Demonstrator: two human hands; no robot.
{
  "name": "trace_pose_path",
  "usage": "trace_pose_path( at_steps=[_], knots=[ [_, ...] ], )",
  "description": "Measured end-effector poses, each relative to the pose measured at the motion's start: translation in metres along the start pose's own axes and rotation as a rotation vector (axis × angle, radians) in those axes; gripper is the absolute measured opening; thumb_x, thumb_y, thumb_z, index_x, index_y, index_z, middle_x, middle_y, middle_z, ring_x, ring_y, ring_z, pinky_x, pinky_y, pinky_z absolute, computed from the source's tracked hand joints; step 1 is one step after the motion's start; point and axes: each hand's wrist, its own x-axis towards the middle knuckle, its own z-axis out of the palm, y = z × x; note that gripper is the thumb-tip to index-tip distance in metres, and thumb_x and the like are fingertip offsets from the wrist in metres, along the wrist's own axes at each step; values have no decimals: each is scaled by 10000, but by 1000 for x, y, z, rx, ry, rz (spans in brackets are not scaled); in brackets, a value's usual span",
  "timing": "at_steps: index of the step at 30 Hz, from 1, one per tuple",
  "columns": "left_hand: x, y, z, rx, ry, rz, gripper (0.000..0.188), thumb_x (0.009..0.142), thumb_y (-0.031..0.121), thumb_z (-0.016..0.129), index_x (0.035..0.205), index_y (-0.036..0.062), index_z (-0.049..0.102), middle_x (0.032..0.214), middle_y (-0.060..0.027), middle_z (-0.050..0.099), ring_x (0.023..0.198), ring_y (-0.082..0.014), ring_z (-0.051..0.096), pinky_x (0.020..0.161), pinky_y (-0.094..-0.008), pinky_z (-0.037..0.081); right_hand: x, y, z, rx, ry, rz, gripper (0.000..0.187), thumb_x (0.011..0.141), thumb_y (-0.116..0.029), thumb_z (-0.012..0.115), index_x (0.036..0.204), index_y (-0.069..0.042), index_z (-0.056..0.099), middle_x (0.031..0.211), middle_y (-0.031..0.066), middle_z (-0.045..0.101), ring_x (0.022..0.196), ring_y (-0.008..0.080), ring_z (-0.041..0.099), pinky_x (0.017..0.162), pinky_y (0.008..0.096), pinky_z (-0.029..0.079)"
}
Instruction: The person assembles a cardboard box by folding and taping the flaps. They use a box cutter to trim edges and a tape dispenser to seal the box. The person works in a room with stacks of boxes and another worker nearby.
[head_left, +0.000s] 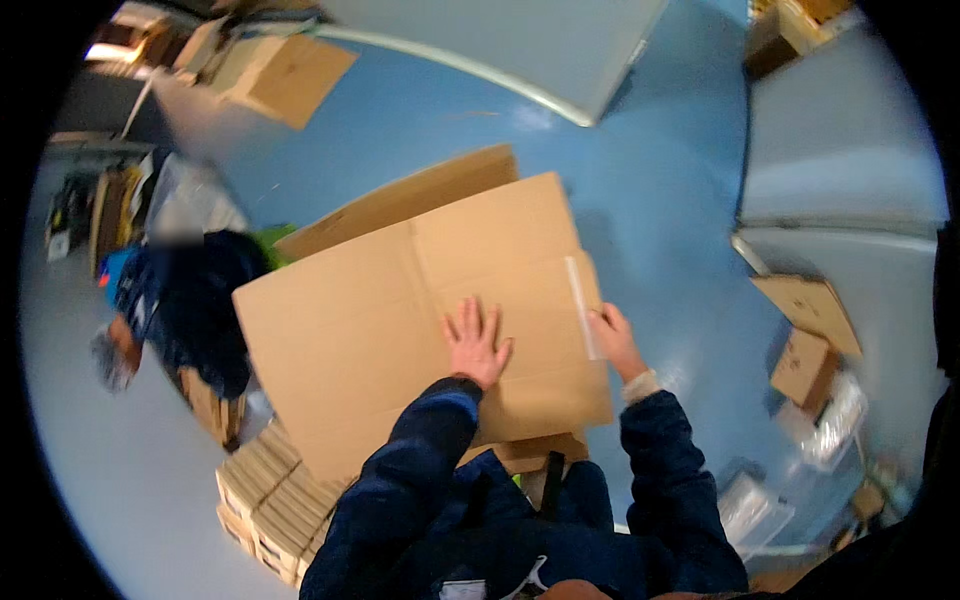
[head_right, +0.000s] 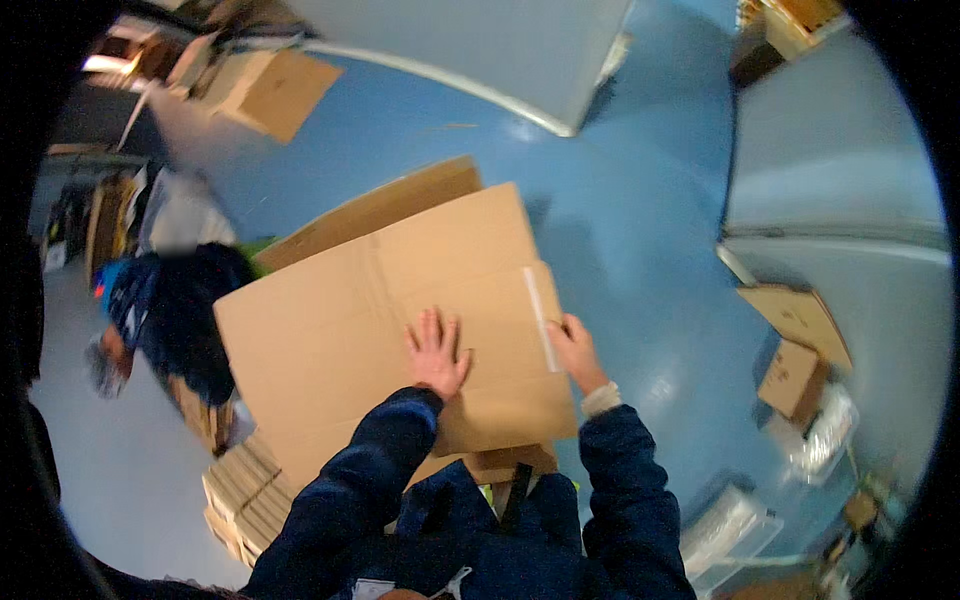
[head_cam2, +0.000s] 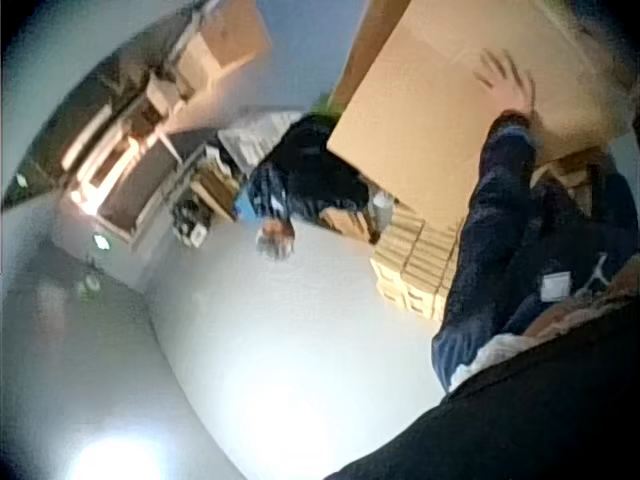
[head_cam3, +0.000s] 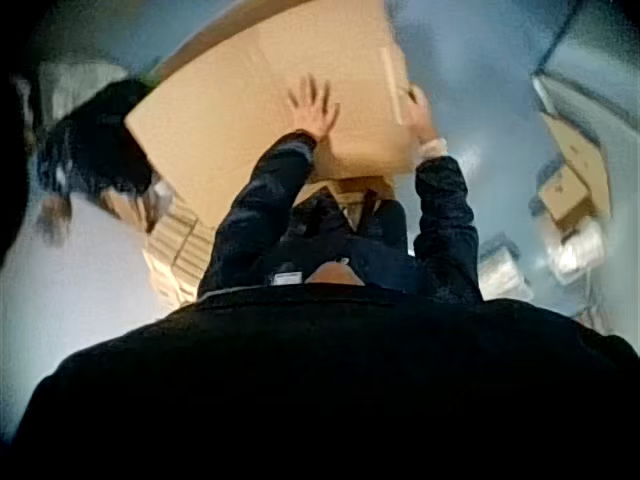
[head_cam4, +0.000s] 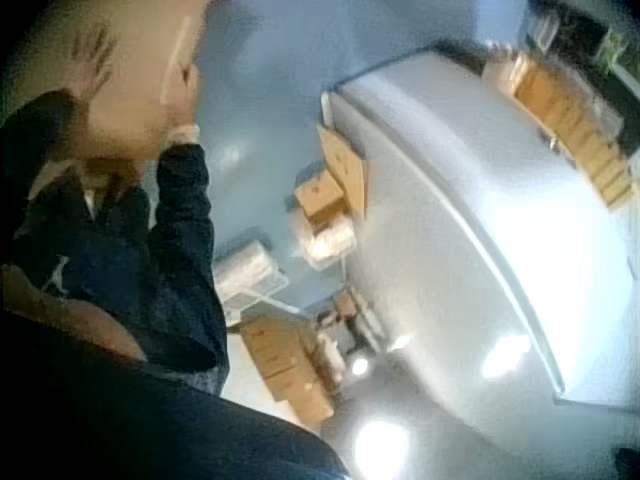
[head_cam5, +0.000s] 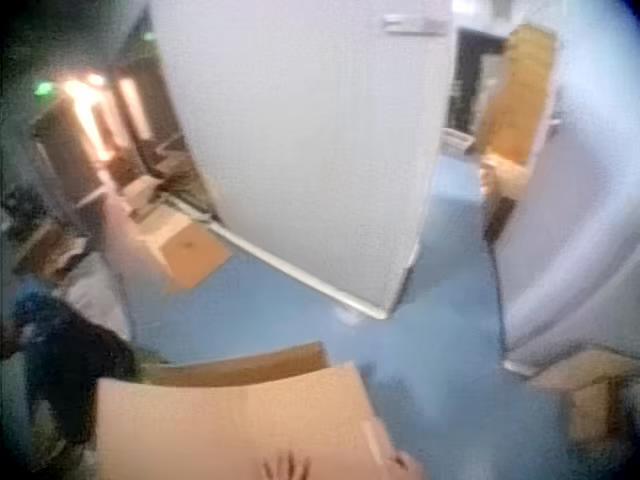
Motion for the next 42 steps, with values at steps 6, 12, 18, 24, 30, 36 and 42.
trace_pose_path(
  at_steps=[6, 12, 18, 24, 30, 36, 42],
  knots=[
    [0, -2, 5, -59, 28, 31, 721, 865, 448, 584, 1479, 137, 368, 1581, -225, 159, 1473, -383, 115, 1138, -649, 35, 10, -1, 2, -8, -20, -69, 304, 905, -193, 621, 1107, 30, 586, 924, 41, 634, 842, 132, 581, 763, 302, 485],
    [-4, -8, 1, -188, 56, 46, 720, 855, 458, 601, 1471, 153, 389, 1577, -208, 186, 1471, -365, 142, 1137, -650, 48, 7, -25, -7, -21, -186, -27, 348, 896, -184, 618, 1170, 27, 572, 1016, 57, 646, 913, 141, 586, 814, 303, 484],
    [-5, -9, 6, -213, 112, 64, 731, 831, 410, 637, 1440, 74, 410, 1557, -236, 213, 1454, -396, 174, 1142, -636, 33, 4, -18, -1, 142, -248, -55, 451, 936, -128, 546, 1340, 29, 421, 1255, 102, 545, 1135, 180, 515, 975, 337, 425],
    [2, -3, 9, -101, 82, 48, 719, 853, 426, 617, 1450, 90, 401, 1557, -229, 217, 1451, -388, 184, 1131, -658, 37, -4, -3, -15, -290, -141, -297, 525, 936, -113, 523, 1400, 46, 335, 1303, 210, 504, 1204, 316, 496, 1046, 380, 373],
    [2, 1, 9, -43, 41, 50, 696, 865, 396, 590, 1439, 58, 393, 1549, -252, 207, 1445, -419, 164, 1134, -659, 24, 24, -11, 12, 52, -25, -108, 451, 973, -189, 512, 1348, 44, 418, 1311, 197, 528, 1212, 310, 503, 1023, 389, 388],
    [5, 5, 16, 8, 49, 51, 705, 831, 425, 622, 1412, 69, 438, 1547, -242, 228, 1452, -408, 159, 1124, -677, 23, 122, -34, 34, -308, 239, -201, 418, 991, -329, 485, 1147, 50, 566, 987, 263, 644, 925, 435, 587, 846, 421, 472],
    [6, 3, 16, -21, 40, 52, 718, 829, 411, 619, 1416, 47, 423, 1541, -264, 220, 1448, -425, 154, 1116, -689, 23, 152, -15, 36, 40, -4, -81, 494, 994, -421, 484, 1057, 50, 618, 923, 170, 682, 856, 278, 620, 786, 378, 476]
  ],
)
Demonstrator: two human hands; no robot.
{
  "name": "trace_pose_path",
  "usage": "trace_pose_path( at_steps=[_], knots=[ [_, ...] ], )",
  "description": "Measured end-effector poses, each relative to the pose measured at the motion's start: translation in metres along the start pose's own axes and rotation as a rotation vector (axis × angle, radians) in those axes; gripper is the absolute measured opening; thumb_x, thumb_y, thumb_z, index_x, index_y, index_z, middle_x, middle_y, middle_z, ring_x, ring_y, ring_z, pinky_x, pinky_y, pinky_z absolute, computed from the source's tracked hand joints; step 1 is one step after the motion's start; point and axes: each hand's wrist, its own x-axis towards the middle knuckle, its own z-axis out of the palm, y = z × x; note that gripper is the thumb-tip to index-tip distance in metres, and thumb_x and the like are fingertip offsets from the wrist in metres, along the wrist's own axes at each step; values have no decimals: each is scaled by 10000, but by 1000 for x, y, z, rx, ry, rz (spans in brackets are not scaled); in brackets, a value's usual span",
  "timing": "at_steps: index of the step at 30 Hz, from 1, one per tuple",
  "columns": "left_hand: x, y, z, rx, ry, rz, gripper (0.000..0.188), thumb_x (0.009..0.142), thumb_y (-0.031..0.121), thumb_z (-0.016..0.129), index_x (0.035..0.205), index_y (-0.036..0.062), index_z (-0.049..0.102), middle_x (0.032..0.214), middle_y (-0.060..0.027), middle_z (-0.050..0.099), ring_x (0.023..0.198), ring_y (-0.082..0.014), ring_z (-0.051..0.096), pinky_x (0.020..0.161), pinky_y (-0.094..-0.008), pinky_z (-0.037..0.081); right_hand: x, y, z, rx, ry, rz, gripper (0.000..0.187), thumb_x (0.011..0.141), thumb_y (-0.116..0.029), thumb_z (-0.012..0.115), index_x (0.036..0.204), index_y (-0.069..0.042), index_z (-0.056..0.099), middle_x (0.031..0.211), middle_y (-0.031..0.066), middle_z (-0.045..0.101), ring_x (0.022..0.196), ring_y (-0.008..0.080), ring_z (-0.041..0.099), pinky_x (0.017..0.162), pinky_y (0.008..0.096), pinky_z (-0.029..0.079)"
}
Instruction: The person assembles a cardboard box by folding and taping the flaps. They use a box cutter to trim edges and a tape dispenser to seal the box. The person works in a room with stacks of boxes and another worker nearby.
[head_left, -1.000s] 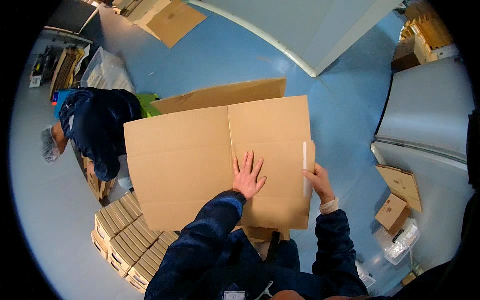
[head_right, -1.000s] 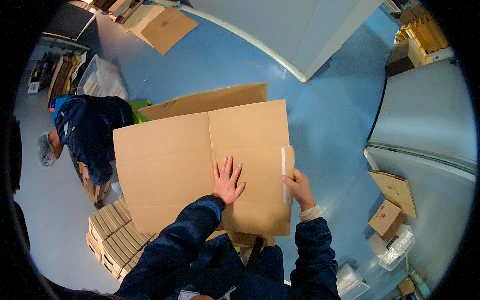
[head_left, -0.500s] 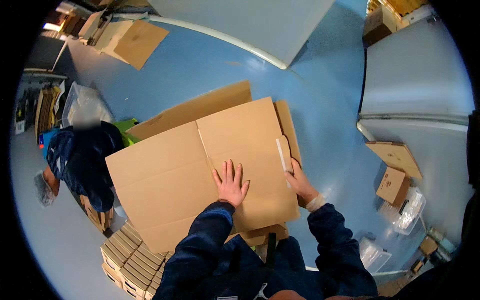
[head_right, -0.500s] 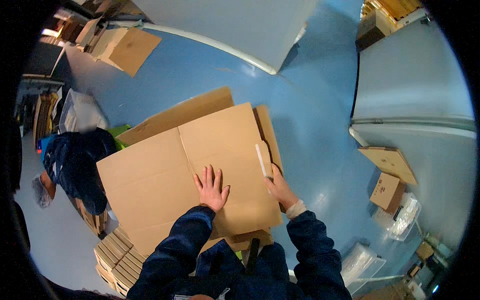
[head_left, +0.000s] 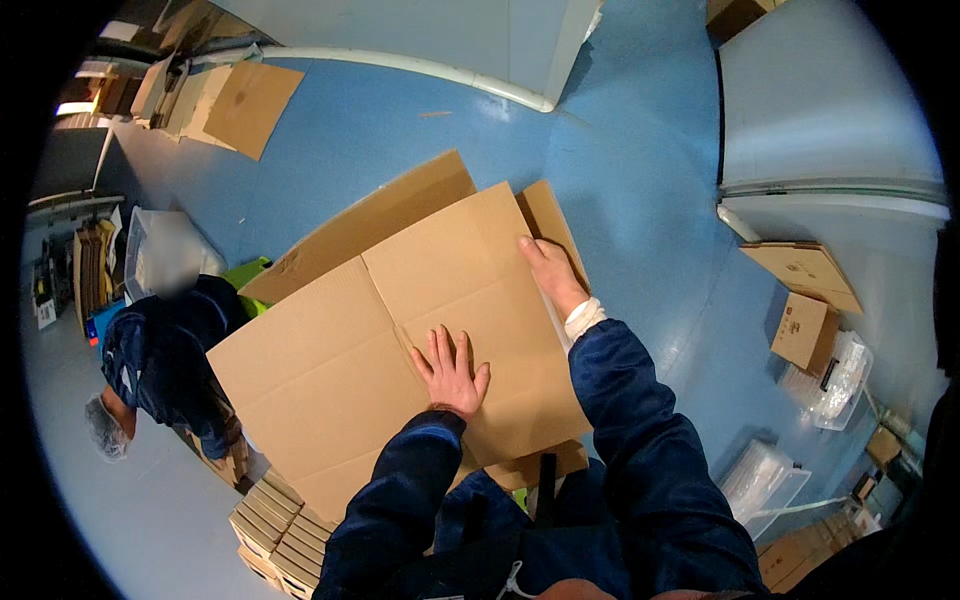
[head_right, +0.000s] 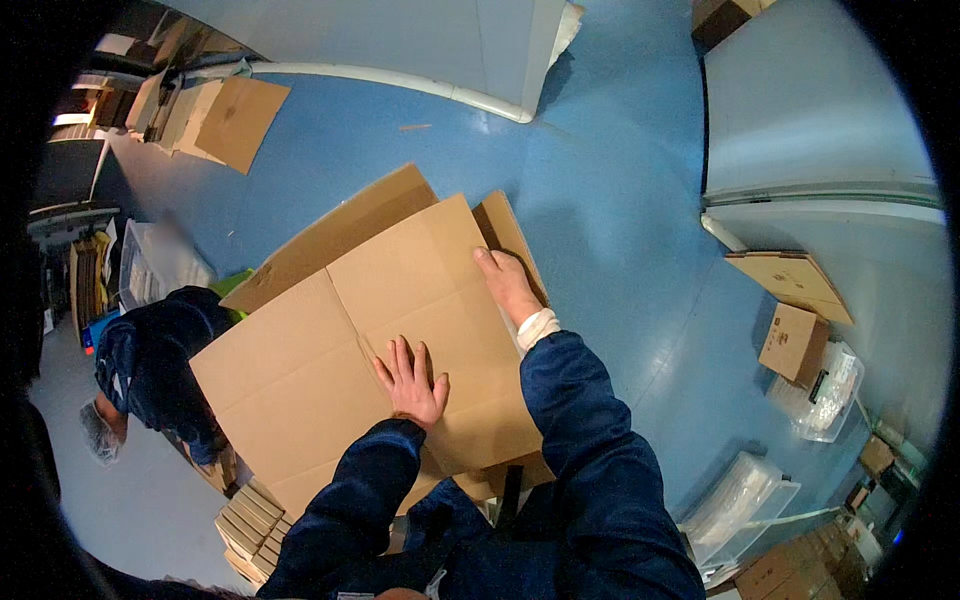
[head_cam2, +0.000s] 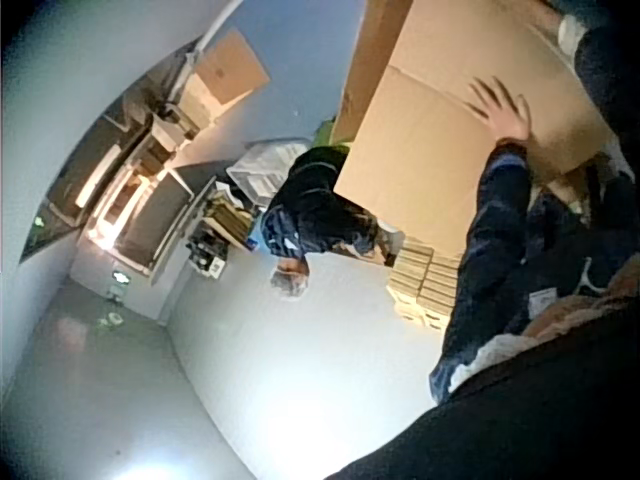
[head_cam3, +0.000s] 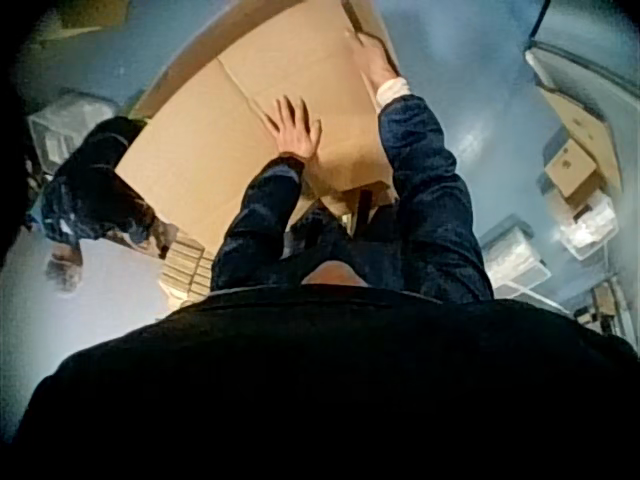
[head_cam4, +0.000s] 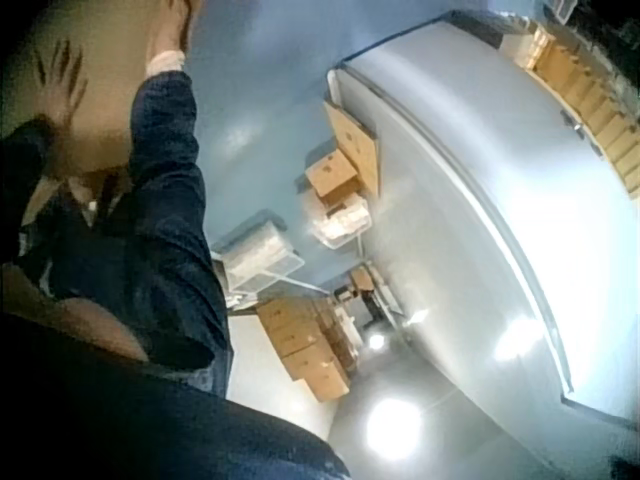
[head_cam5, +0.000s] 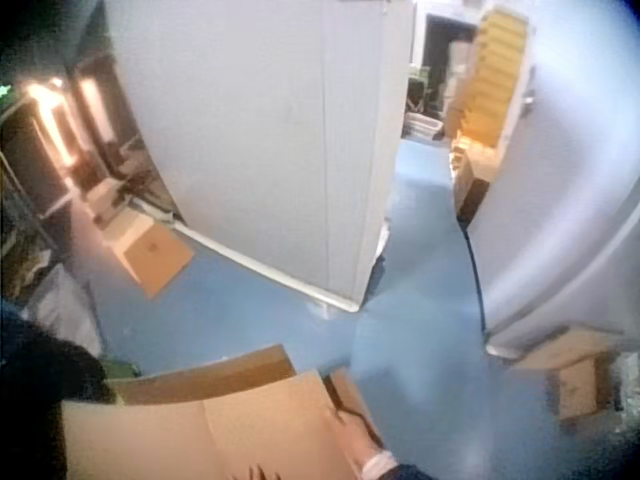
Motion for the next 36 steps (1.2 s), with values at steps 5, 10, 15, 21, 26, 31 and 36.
trace_pose_path(
  at_steps=[5, 10, 15, 21, 26, 31, 36],
  knots=[
    [-1, -5, -1, -39, 14, 25, 720, 833, 405, 610, 1416, 31, 416, 1533, -285, 217, 1441, -449, 152, 1106, -704, 15, -4, 1, 13, 491, -131, 147, 508, 1000, -434, 491, 1064, 51, 628, 986, 113, 676, 884, 165, 581, 824, 318, 461],
    [10, 10, 1, -8, -40, 35, 726, 809, 366, 613, 1404, 12, 397, 1526, -297, 213, 1436, -470, 140, 1115, -691, 19, 8, 27, 34, 302, 104, -48, 451, 997, -388, 518, 1119, 33, 621, 989, 124, 673, 923, 220, 594, 876, 336, 458],
    [7, 8, 4, -9, -42, 24, 694, 824, 392, 602, 1391, 28, 432, 1523, -293, 221, 1434, -468, 147, 1111, -698, 18, -2, 17, 41, -144, 329, -273, 430, 995, -232, 491, 1339, 20, 443, 1344, 241, 465, 1246, 379, 433, 1078, 430, 326],
    [8, 6, -11, 21, -357, -88, 692, 910, 483, 520, 1471, 107, 372, 1570, -243, 174, 1468, -404, 120, 1109, -693, 16, -62, -9, 62, -505, 186, -397, 677, 900, -238, 640, 1395, 110, 335, 1423, 308, 391, 1330, 430, 369, 1125, 447, 282],
    [-2, 4, -13, -122, -140, -9, 660, 926, 459, 514, 1471, 115, 373, 1576, -205, 181, 1477, -365, 113, 1115, -683, 27, -74, -26, 59, -501, 200, -282, 711, 897, -217, 654, 1420, 108, 299, 1462, 298, 349, 1365, 419, 329, 1144, 436, 257],
    [-17, -14, -8, -378, 75, 13, 642, 852, 356, 632, 1402, 79, 449, 1481, -188, 359, 1422, -382, 268, 1133, -640, 90, -69, -8, 65, -545, 159, -293, 734, 915, -222, 637, 1449, 99, 250, 1490, 287, 315, 1382, 409, 308, 1156, 422, 237],
    [-62, -137, -69, -252, 318, -468, 457, 766, 252, 634, 1191, 90, 592, 1343, -141, 520, 1361, -336, 353, 1109, -633, 158, -66, 9, 47, -528, 174, -384, 710, 956, -243, 575, 1464, 103, 219, 1518, 267, 288, 1410, 375, 281, 1170, 409, 203]
  ],
)
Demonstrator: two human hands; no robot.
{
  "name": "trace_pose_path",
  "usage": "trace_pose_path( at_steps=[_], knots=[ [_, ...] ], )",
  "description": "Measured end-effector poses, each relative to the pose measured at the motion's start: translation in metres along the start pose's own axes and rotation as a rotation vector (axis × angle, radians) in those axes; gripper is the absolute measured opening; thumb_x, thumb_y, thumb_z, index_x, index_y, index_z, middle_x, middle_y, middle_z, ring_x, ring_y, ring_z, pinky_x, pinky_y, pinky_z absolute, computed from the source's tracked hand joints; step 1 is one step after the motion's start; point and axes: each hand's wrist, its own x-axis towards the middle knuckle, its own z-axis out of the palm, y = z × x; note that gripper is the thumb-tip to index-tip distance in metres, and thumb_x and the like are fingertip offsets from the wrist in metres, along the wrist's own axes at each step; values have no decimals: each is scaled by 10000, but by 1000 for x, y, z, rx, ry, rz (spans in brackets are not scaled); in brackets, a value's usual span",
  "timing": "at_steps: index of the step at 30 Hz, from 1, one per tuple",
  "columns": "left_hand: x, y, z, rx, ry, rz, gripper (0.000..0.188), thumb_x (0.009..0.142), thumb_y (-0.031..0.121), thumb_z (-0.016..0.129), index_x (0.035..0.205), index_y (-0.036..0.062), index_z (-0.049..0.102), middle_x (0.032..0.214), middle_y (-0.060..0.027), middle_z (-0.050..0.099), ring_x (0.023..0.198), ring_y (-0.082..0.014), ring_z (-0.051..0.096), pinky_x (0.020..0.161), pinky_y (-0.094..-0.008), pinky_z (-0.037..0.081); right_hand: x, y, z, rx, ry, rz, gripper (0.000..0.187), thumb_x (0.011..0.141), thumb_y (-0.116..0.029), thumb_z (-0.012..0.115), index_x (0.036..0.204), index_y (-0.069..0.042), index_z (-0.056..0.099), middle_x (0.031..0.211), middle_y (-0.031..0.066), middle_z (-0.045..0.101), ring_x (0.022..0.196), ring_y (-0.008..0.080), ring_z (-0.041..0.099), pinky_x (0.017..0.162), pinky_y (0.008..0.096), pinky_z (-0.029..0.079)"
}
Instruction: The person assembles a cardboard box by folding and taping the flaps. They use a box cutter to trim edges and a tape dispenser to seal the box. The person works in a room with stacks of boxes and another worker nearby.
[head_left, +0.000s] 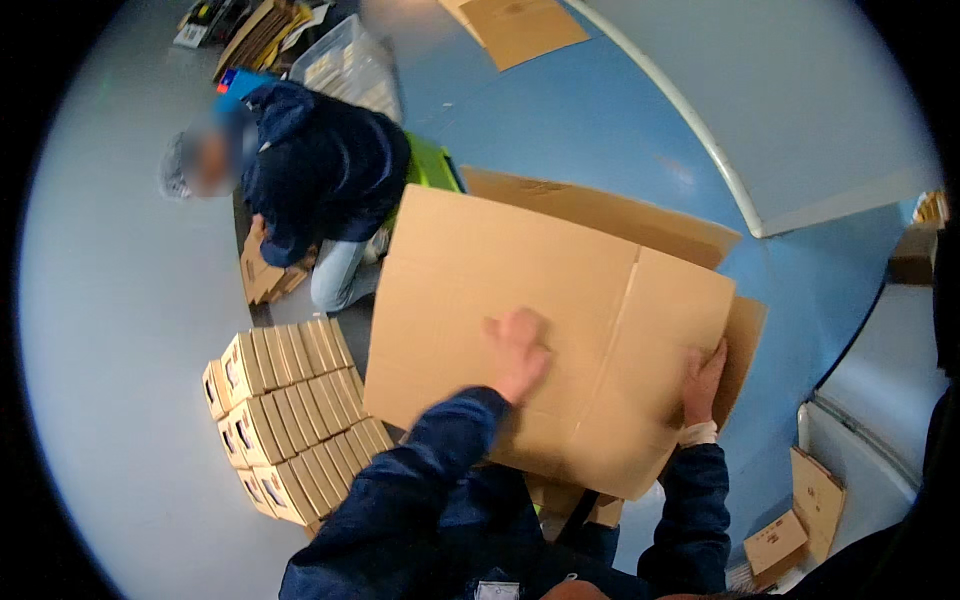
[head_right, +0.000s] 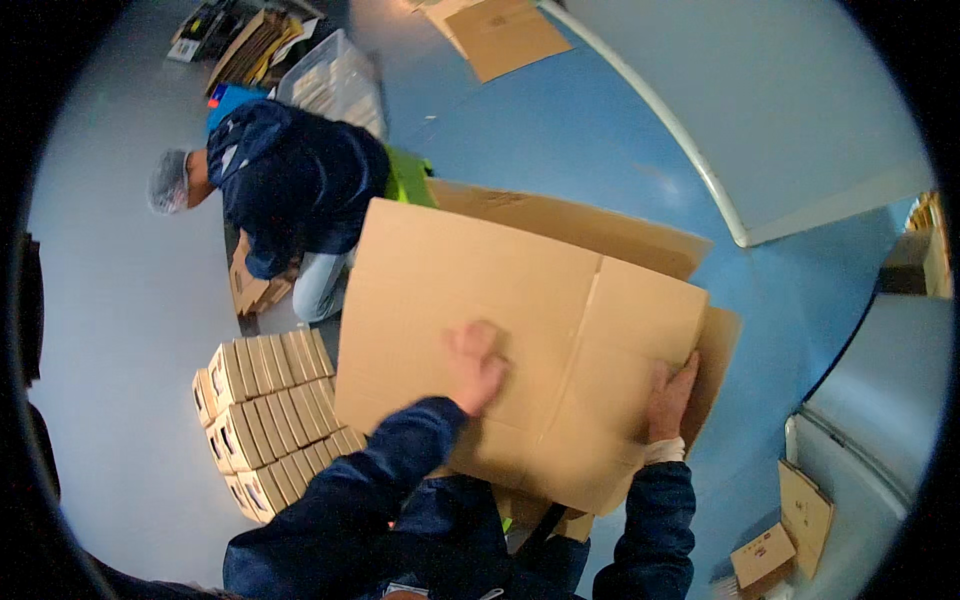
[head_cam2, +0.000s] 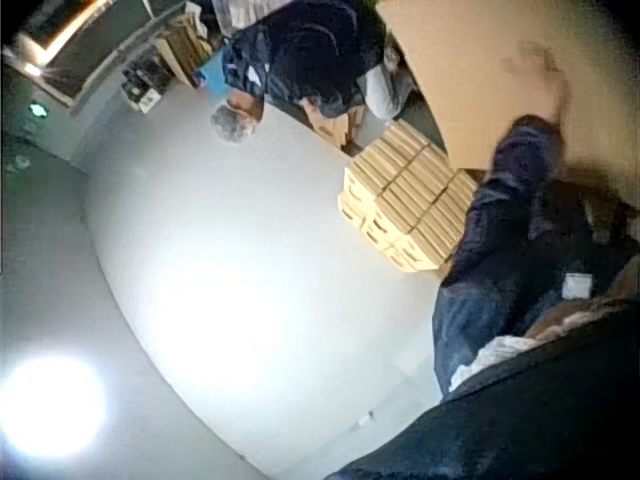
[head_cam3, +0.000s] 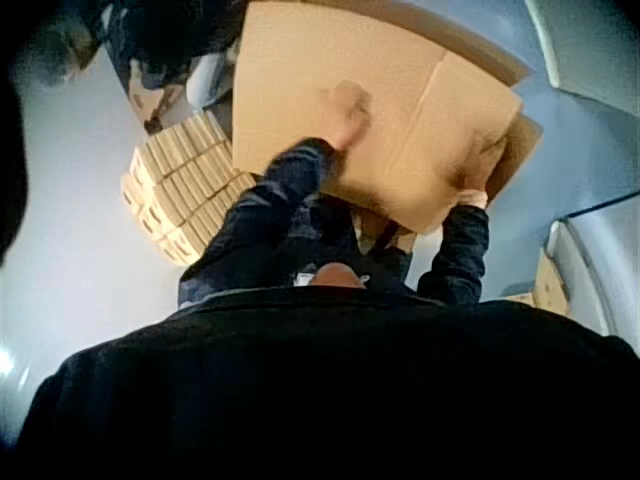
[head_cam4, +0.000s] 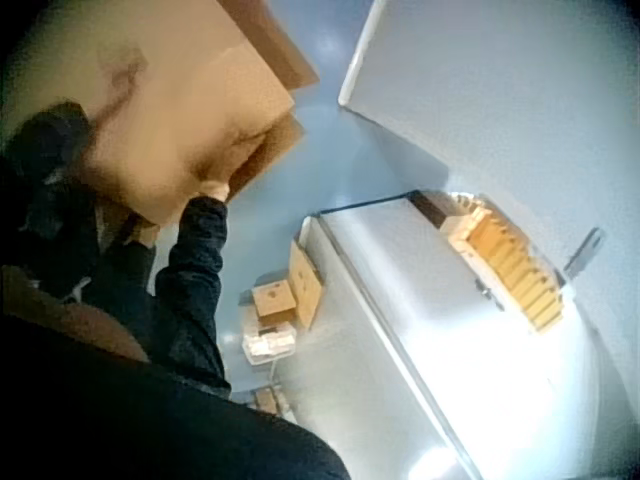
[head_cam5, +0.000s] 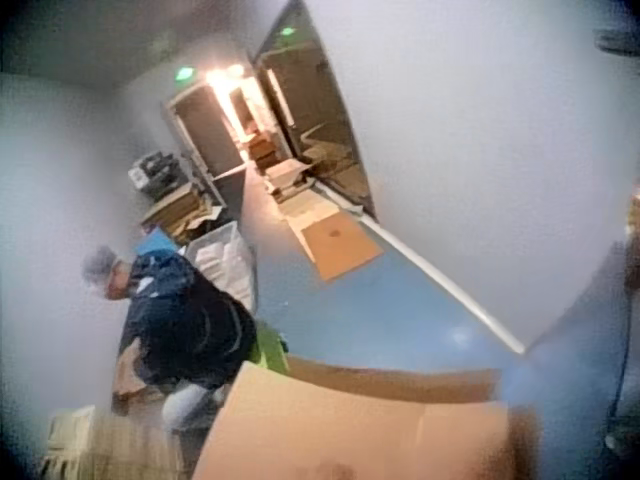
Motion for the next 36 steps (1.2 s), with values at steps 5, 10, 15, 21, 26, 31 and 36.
trace_pose_path(
  at_steps=[5, 10, 15, 21, 26, 31, 36],
  knots=[
    [5, -172, -104, 202, 397, -264, 689, 860, 259, 653, 1393, -53, 346, 1339, -306, 433, 1251, -440, 406, 1077, -523, 294, 3, -32, -5, 78, -105, 49, 677, 982, -250, 540, 1486, 62, 214, 1516, 245, 295, 1400, 339, 299, 1154, 392, 225],
    [0, -212, -112, -265, 96, -530, 712, 867, 295, 696, 1385, -41, 342, 1249, -257, 520, 1171, -393, 517, 1002, -442, 416, 6, -29, -5, 69, -137, 78, 634, 998, -249, 512, 1486, 43, 231, 1505, 220, 321, 1380, 323, 328, 1141, 380, 248],
    [10, -231, -131, -833, -186, -596, 600, 890, 221, 682, 1345, -12, 368, 1292, -232, 515, 1233, -312, 499, 1024, -399, 407, 7, -13, -13, -23, -119, 112, 641, 1016, -332, 473, 1479, 41, 233, 1502, 227, 322, 1377, 332, 327, 1137, 365, 250],
    [-7, -236, -80, -275, 141, -339, 660, 929, 329, 611, 1410, -14, 316, 1347, -270, 480, 1267, -390, 470, 1052, -415, 390, 10, 12, -16, -332, -59, 11, 658, 1020, -431, 414, 1464, 39, 295, 1480, 195, 364, 1341, 324, 365, 1128, 369, 269],
    [-4, -246, -83, -705, -6, -561, 437, 925, 321, 622, 1200, 5, 497, 1054, -216, 652, 1010, -375, 618, 902, -409, 475, -5, -17, 0, 32, -85, 218, 686, 1015, -486, 385, 1445, 47, 337, 1458, 187, 395, 1328, 304, 379, 1126, 361, 271],
    [-11, -260, -76, -607, 63, -586, 344, 971, 345, 571, 871, 18, 532, 800, -128, 621, 753, -257, 588, 698, -412, 450, -19, -25, -12, 42, -136, 193, 720, 1009, -498, 401, 1461, 51, 296, 1475, 181, 370, 1335, 293, 373, 1130, 358, 263],
    [-11, -280, -69, -939, -9, -591, 289, 1001, 288, 539, 860, 38, 510, 751, -19, 503, 726, -131, 463, 692, -312, 427, -29, -37, -3, 44, -70, 294, 753, 1003, -502, 420, 1484, 49, 242, 1519, 202, 305, 1376, 299, 331, 1131, 356, 261]
  ],
)
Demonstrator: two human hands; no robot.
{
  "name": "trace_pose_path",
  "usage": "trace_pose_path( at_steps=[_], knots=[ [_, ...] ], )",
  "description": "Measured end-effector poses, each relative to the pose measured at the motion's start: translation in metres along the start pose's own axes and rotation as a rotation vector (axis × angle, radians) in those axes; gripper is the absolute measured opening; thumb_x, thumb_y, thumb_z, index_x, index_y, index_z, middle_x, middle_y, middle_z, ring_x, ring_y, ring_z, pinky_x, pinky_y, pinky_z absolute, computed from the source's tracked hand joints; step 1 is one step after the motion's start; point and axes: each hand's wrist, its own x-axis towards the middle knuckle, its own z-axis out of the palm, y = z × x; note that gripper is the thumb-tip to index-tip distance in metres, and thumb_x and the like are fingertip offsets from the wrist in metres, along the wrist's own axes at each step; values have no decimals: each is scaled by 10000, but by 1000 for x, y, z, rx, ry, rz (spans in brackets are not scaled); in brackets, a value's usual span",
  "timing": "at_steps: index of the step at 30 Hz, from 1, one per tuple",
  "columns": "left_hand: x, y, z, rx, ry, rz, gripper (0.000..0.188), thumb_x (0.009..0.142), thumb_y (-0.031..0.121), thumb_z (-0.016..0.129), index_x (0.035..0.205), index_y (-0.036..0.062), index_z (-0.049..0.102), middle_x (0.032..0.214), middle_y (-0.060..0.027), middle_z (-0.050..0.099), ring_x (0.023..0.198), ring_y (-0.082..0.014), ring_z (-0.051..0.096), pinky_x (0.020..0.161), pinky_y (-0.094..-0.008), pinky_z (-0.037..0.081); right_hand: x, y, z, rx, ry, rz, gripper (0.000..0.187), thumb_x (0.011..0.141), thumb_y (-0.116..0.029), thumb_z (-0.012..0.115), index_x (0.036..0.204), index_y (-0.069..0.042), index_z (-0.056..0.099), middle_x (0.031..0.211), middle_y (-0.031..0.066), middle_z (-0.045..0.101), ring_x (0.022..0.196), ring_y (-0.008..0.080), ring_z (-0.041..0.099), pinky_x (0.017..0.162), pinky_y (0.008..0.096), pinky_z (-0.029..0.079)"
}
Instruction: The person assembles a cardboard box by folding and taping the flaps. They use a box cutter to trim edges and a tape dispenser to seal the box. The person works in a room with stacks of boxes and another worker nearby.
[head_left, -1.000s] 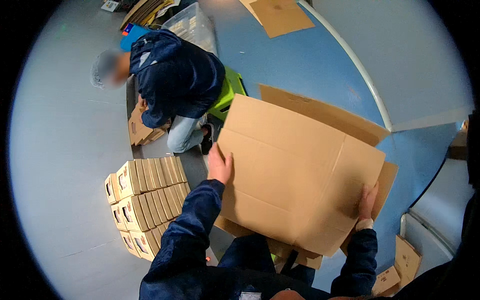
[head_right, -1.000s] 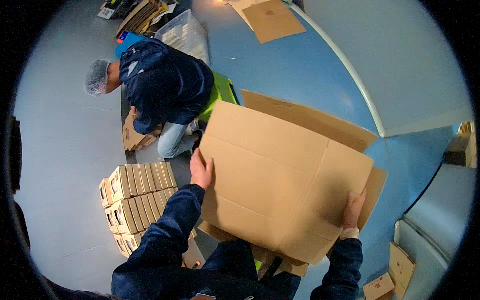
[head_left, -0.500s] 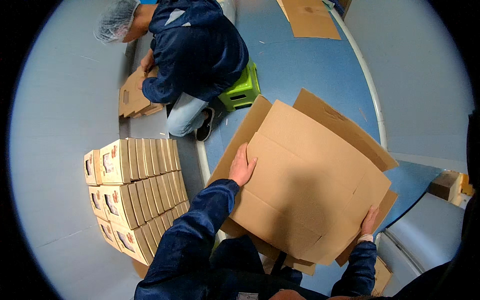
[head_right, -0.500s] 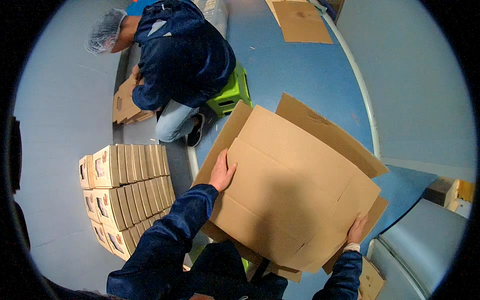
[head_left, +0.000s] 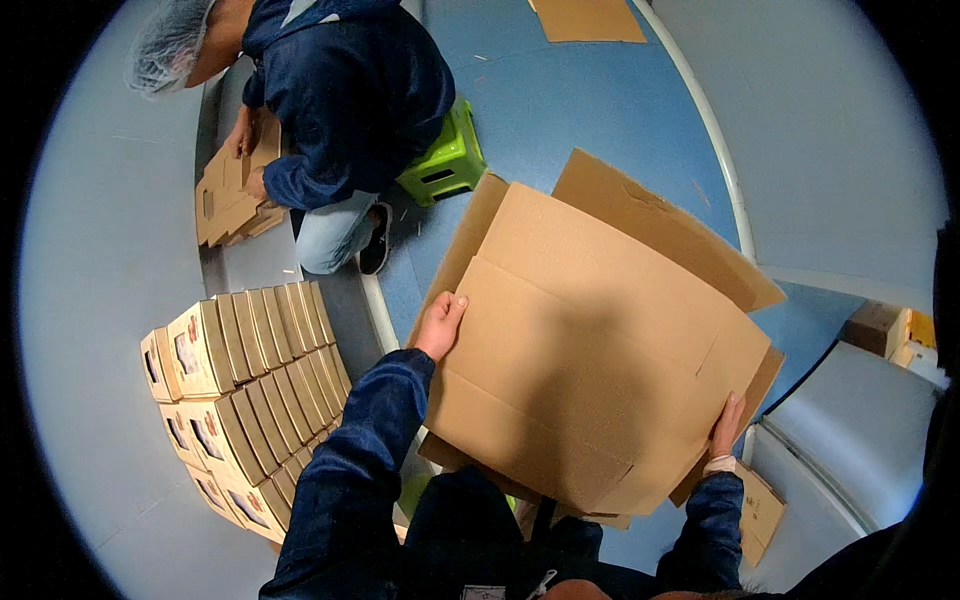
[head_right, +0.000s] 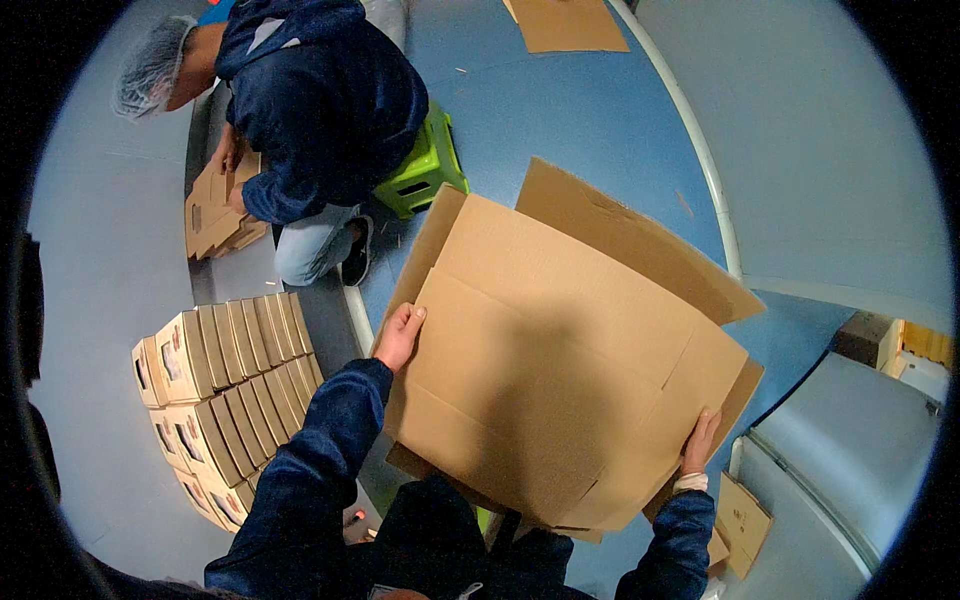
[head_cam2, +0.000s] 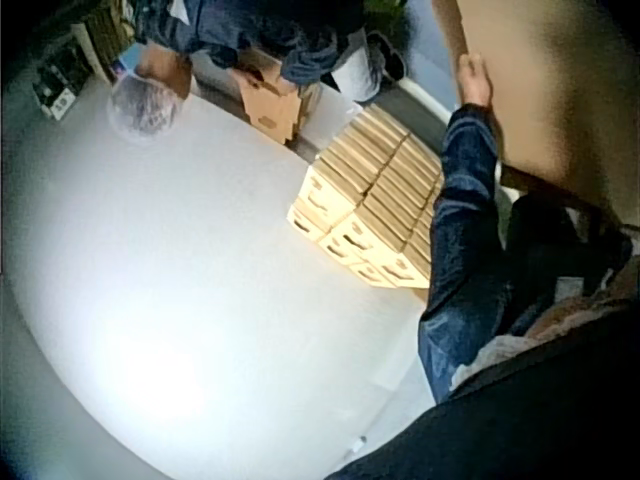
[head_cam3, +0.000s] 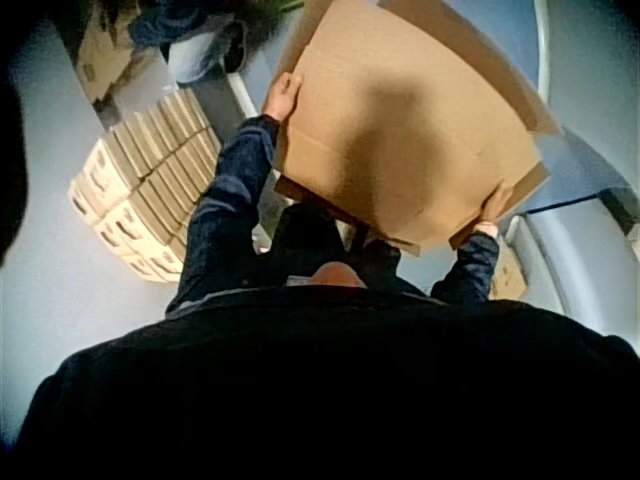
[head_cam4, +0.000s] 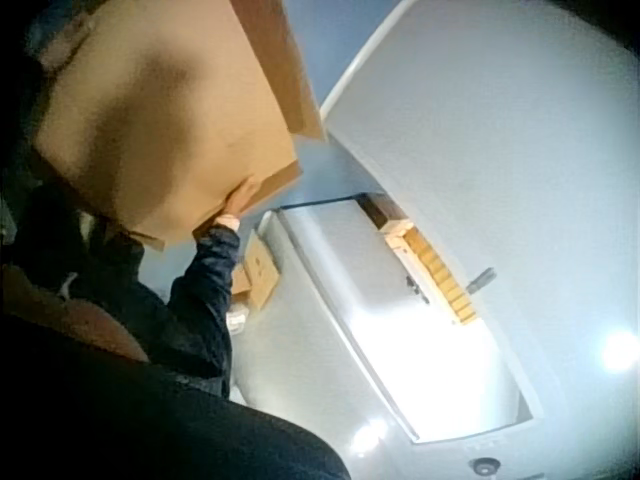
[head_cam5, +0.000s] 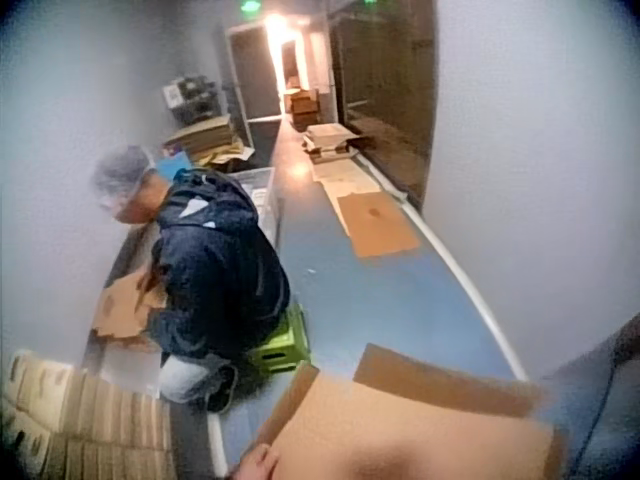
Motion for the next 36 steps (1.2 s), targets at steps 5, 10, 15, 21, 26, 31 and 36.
trace_pose_path(
  at_steps=[5, 10, 15, 21, 26, 31, 36],
  knots=[
    [7, -17, 15, 129, 152, 154, 245, 1024, 267, 485, 997, 27, 525, 901, -50, 556, 835, -136, 502, 792, -305, 437, 1, -4, 1, -95, 19, -34, 771, 999, -507, 424, 1486, 58, 228, 1528, 210, 292, 1394, 309, 310, 1140, 356, 242],
    [19, -38, 23, 21, -41, 78, 382, 1053, 302, 369, 1239, -2, 507, 1194, -105, 605, 1130, -189, 539, 973, -321, 411, 1, -7, -1, -94, 7, -42, 763, 1002, -503, 418, 1484, 59, 234, 1515, 211, 315, 1381, 316, 325, 1138, 352, 245],
    [16, -45, 28, -24, 96, 113, 308, 1045, 229, 405, 1179, 0, 560, 1143, -97, 598, 1087, -212, 542, 997, -330, 395, 6, 0, 12, -82, -13, -37, 726, 1011, -473, 421, 1478, 55, 249, 1500, 218, 335, 1363, 317, 347, 1125, 359, 272],
    [-5, 34, 39, 574, -7, 267, 283, 946, 207, 547, 1126, -5, 602, 1163, -237, 576, 1113, -386, 525, 1001, -456, 398, 33, 98, -40, -288, 36, -106, 652, 1013, -393, 456, 1466, 48, 298, 1506, 172, 352, 1373, 294, 337, 1140, 366, 252],
    [-17, 33, 50, 595, 168, 199, 492, 939, 337, 591, 1222, -61, 530, 1187, -257, 546, 1111, -410, 529, 965, -444, 421, 33, 56, 28, -365, 130, -78, 533, 997, -354, 472, 1335, 57, 438, 1379, 250, 485, 1299, 357, 445, 1082, 411, 338],
    [-14, 40, 70, 644, 197, 137, 468, 961, 344, 564, 1221, -44, 542, 1190, -247, 553, 1111, -416, 534, 953, -451, 430, 14, 10, 21, -80, 92, -1, 559, 975, -426, 517, 1290, 34, 472, 1241, 254, 585, 1171, 369, 551, 992, 437, 411],
    [-10, 20, 64, 757, 270, 183, 488, 970, 361, 546, 1248, -40, 525, 1192, -253, 552, 1130, -421, 529, 959, -456, 431, 12, -19, 12, -590, 19, 32, 520, 967, -438, 516, 1168, 33, 601, 1232, 207, 592, 1148, 362, 538, 968, 447, 422]
  ],
)
